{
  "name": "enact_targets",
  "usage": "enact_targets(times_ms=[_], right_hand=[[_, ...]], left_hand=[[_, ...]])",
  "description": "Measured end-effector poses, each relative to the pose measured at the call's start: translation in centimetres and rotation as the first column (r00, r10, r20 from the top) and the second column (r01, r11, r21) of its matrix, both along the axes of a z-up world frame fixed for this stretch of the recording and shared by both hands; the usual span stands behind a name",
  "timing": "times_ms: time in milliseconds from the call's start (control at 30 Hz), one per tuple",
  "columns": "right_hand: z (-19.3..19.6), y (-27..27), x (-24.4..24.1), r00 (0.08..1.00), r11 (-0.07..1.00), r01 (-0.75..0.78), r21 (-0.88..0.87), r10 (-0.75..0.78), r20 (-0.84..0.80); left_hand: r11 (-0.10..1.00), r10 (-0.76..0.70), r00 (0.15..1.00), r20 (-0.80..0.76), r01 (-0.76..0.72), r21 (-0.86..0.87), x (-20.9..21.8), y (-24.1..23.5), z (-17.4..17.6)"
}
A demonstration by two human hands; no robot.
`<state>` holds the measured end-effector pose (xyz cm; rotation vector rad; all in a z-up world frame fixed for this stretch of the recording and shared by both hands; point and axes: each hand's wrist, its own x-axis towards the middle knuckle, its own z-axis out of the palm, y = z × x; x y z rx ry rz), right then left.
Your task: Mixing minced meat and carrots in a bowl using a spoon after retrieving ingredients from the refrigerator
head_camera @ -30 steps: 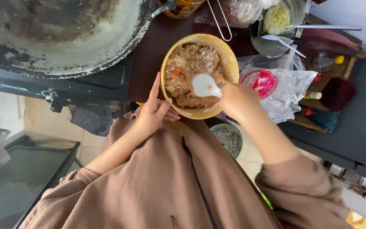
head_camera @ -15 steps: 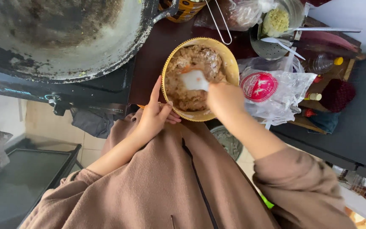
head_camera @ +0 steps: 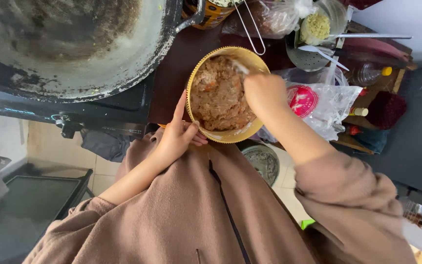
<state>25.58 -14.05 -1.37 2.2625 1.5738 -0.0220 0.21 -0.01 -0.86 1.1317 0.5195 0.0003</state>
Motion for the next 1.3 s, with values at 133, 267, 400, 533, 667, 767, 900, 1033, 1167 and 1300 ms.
enact_targets(times_ms=[133,267,400,533,667,767,900,1033,1167,1300], right_hand=[[5.2,5.9,-1.9,0.983,0.986,-0.158,0.058,0.163,-0.089],[3.1,5.0,-4.7,0.854,0.852,-0.509,0.122,0.517,-0.050],[4.0,-0.2,-4.4,0.762,0.768,-0.625,0.137,0.639,-0.108],[8.6,-4.6,-2.9,0.817,0.821,-0.571,0.016,0.571,-0.079],[13.2,-4.7,-1.4,0.997,0.988,-0.059,-0.141,0.053,-0.050],[10.6,-4.1,-1.5,0.981,0.976,0.182,-0.118,-0.188,-0.040],[8.7,1.3,-4.2,0.995,0.998,0.001,0.063,-0.008,0.102],[4.5,0.5,-8.3,0.945,0.943,-0.307,0.131,0.286,0.161],[7.8,2.6,-4.4,0.986,0.998,-0.066,0.013,0.063,0.153],[6.4,4.4,-9.4,0.951,0.949,-0.264,0.170,0.226,0.213]], left_hand=[[1.000,0.000,1.000,-0.001,0.000,-0.010,-0.2,-0.3,-1.1],[0.999,0.034,0.999,0.029,-0.033,-0.028,-0.2,-0.4,-1.2],[0.997,0.056,0.997,0.046,-0.053,-0.053,-0.2,-0.4,-1.2],[0.998,0.055,0.997,0.053,-0.053,-0.038,-0.4,-0.6,-1.4],[0.999,0.041,0.999,0.031,-0.041,-0.011,-0.2,-0.4,-0.4],[0.999,0.035,0.999,0.015,-0.035,0.002,-0.1,-0.1,0.2],[1.000,0.028,1.000,-0.007,-0.029,-0.009,0.0,-0.1,0.2],[0.999,0.031,0.999,-0.027,-0.032,-0.029,-0.2,-0.1,0.4],[0.998,0.056,0.998,-0.010,-0.056,-0.014,0.0,-0.1,0.2],[0.999,0.054,0.998,0.017,-0.054,0.008,-0.2,-0.9,-1.3]])
